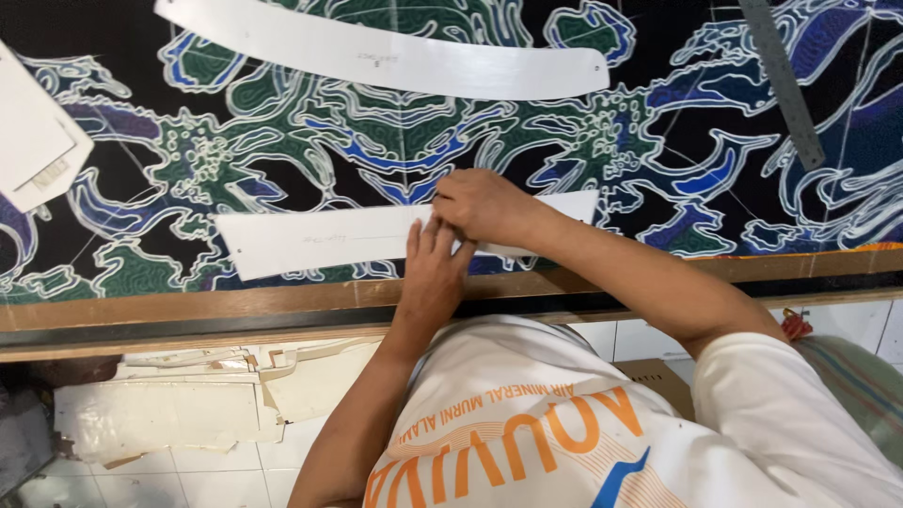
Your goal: The person places and adjusts several white paper pieces on a patterned surface, repeatedly repositioning and aligning them by hand. The person handles the pieces one at a time, smoothing and shifting them across the surface.
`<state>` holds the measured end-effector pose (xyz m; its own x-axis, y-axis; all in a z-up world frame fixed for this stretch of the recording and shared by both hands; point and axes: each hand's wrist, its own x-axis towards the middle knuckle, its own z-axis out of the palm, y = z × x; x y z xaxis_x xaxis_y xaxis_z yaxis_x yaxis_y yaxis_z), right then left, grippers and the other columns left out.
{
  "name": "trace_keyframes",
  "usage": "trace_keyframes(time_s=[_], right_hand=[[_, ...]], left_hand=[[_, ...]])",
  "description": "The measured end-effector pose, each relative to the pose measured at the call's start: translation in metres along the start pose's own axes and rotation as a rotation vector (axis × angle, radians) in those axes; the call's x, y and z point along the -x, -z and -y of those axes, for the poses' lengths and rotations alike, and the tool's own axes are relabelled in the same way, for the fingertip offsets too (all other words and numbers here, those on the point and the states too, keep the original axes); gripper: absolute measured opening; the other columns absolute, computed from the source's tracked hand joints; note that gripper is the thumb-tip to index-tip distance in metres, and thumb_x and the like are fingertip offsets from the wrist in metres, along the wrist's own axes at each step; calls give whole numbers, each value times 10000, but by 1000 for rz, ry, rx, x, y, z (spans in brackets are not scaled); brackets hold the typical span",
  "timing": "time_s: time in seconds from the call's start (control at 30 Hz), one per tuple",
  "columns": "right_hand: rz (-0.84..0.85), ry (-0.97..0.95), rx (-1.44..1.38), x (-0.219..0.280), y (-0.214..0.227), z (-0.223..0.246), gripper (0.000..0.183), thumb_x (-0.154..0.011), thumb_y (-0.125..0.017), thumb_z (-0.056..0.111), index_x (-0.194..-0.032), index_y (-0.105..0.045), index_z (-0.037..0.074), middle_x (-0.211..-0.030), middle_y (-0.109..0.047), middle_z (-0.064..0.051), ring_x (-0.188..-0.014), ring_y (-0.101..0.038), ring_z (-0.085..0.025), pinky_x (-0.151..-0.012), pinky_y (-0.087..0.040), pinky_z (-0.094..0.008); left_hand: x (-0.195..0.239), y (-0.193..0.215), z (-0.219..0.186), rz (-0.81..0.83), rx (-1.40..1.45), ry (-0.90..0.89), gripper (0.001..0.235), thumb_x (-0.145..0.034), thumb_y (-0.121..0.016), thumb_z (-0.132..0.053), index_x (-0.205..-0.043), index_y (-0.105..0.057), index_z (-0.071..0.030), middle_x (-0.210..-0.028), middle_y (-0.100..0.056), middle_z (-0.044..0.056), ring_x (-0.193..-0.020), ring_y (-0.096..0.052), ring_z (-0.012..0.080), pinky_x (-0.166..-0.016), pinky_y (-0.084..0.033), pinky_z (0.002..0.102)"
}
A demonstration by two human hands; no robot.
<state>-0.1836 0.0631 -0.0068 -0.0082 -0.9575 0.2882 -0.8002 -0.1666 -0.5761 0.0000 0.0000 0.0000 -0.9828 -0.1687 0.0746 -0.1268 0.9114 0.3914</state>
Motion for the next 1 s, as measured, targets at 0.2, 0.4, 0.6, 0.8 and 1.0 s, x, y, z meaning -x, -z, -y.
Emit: trace_keyframes(time_s=[0.2,0.4,0.6,0.8,1.0], right_hand=[[67,3,70,24,12,-3,101,-786,-672,117,-724,-614,63,-843,-571,-67,-785,-610,-249,-686,-526,-382],[140,-10,123,80,53,-15,59,-805,-655,116,-801,-645,58,-868,-577,-59,-832,-602,-243,-730,-522,-378],[310,-134,296,138,104,-24,60,-782,-640,102,-813,-661,55,-892,-609,-51,-889,-637,-234,-783,-543,-374],[270,-333,416,190,149,-22,99,-730,-685,65,-827,-683,51,-838,-616,-67,-836,-656,-259,-750,-553,-388],[-231,-624,344,241,147,27,155,-889,-717,-41,-1036,-724,8,-954,-665,-105,-808,-678,-284,-693,-554,-371]], left_hand=[[-9,4,-14,83,-91,-2,519,-831,-619,-44,-1328,-663,-188,-1354,-556,273,-1304,-500,487,-1127,-330,650],[-15,6,-25,168,-274,16,653,-914,-586,-42,-1504,-538,-317,-1337,-550,308,-1269,-512,502,-1110,-334,660],[-18,6,-26,203,-254,32,718,-876,-582,-13,-1515,-509,-332,-1337,-542,317,-1266,-512,518,-1093,-333,671],[-24,12,-25,203,-173,36,698,-856,-612,0,-1485,-541,-293,-1325,-541,293,-1257,-509,489,-1097,-348,642],[-34,44,-6,172,-127,67,642,-774,-773,-140,-1391,-598,-160,-1279,-570,228,-1227,-520,414,-1079,-352,625]])
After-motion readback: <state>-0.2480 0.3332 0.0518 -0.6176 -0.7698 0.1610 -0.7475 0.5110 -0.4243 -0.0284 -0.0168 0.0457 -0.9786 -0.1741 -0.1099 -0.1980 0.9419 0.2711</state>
